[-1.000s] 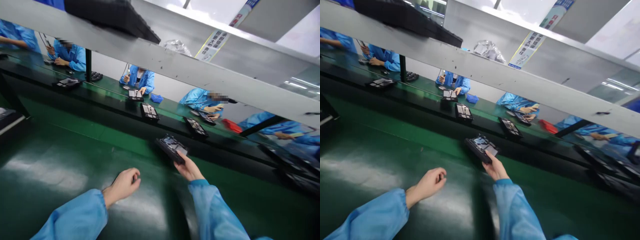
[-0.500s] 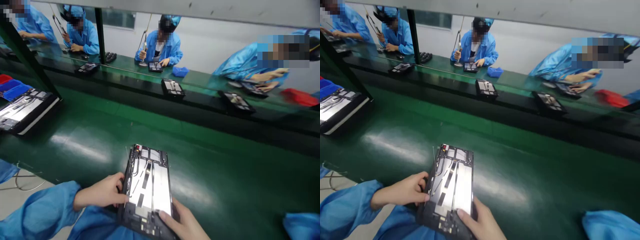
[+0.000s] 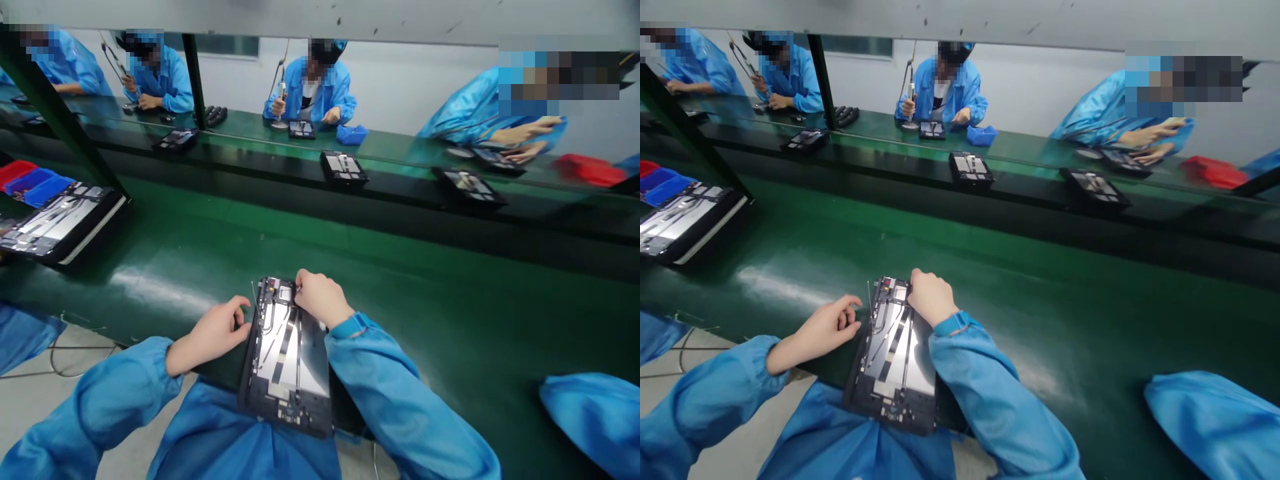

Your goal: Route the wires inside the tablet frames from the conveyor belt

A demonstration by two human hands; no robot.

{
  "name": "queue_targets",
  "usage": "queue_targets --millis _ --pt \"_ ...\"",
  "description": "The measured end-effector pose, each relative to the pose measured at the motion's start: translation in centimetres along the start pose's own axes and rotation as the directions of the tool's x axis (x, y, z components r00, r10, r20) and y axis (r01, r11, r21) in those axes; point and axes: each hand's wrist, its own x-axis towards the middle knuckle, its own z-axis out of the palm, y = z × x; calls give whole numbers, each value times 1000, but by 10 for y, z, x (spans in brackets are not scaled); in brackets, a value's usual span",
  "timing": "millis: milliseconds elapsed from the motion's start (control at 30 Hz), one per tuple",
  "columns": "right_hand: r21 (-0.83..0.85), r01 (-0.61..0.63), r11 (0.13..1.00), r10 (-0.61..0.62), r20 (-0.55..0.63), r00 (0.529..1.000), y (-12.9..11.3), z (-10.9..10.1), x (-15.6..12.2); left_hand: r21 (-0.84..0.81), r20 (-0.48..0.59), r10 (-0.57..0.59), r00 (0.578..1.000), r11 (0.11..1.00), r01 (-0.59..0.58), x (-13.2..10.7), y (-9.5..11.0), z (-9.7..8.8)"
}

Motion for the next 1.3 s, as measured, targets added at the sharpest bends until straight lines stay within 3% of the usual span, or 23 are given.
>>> queue_targets --millis 200,600,733,833,933,1100,1200,1300 --pt "-102 106 989 -101 57 993 -3 -5 -3 -45 -17 9 1000 999 -10 1 -8 -2" --pt "-147 123 981 -119 33 992 -10 -7 -4 -62 -61 31 998 997 -35 20 -5 2" --pt "-105 128 986 -138 -87 987 -5 -3 -12 -39 -108 43 993 998 -47 30 0 4" --pt "17 104 994 -98 -203 974 -1 6 -18 -55 -140 47 989 997 -55 44 4 7" --pt "270 109 957 -27 -290 957 3 19 -22 -74 -136 38 990 996 -48 60 6 12" --pt "673 300 676 -20 -391 920 5 37 -21 -187 -34 11 999 982 -17 73 -2 16" --pt "751 327 573 -30 -380 925 4 43 -21 -313 42 -13 999 950 25 74 -7 15" --pt "717 308 625 -28 -373 927 5 46 -21 -407 126 -36 991 909 84 74 -8 11"
